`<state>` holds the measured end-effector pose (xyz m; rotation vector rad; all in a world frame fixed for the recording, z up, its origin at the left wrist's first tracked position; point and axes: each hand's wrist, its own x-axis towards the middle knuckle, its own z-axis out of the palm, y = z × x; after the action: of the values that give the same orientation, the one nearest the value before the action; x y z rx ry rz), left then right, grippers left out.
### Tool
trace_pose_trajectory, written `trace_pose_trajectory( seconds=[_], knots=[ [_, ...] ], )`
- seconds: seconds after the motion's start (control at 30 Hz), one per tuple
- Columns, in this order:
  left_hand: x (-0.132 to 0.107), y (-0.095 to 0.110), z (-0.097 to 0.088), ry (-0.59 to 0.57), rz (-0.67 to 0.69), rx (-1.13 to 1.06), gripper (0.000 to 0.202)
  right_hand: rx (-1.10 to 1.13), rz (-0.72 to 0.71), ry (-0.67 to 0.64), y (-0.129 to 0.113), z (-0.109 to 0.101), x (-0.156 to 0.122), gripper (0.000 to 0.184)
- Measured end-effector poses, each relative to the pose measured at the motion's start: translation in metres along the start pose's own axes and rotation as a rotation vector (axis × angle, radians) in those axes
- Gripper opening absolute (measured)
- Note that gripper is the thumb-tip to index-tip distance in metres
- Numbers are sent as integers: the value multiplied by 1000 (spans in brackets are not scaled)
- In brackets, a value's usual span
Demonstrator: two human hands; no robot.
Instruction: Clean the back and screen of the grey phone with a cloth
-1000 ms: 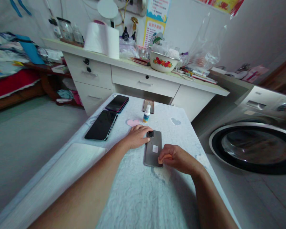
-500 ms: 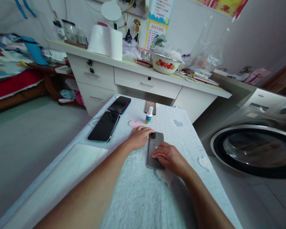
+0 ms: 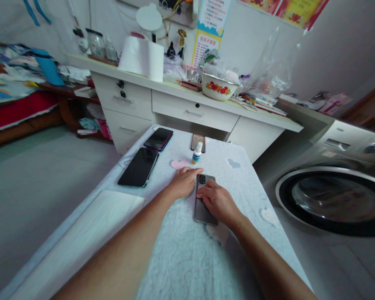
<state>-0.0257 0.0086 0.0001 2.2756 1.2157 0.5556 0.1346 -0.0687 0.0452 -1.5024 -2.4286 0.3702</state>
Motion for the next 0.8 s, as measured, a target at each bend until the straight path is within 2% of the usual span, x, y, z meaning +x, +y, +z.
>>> trace_pose_trajectory(
  seconds=[0.1,0.37,0.67,0.8],
  knots=[
    [0,-1,2,20,-3,-7,62,-57,22,-1,1,-1,9,20],
    [-1,2,0,11,-8,22,61,-154,86,0,7,-1,31,21],
    [-5,9,-9,-40,-13,-30,74,-115,88,65,15,5,35,22],
    [-6,8,-7,-26,-7,-26,81,-98,98,83,20,9,37,22]
  ],
)
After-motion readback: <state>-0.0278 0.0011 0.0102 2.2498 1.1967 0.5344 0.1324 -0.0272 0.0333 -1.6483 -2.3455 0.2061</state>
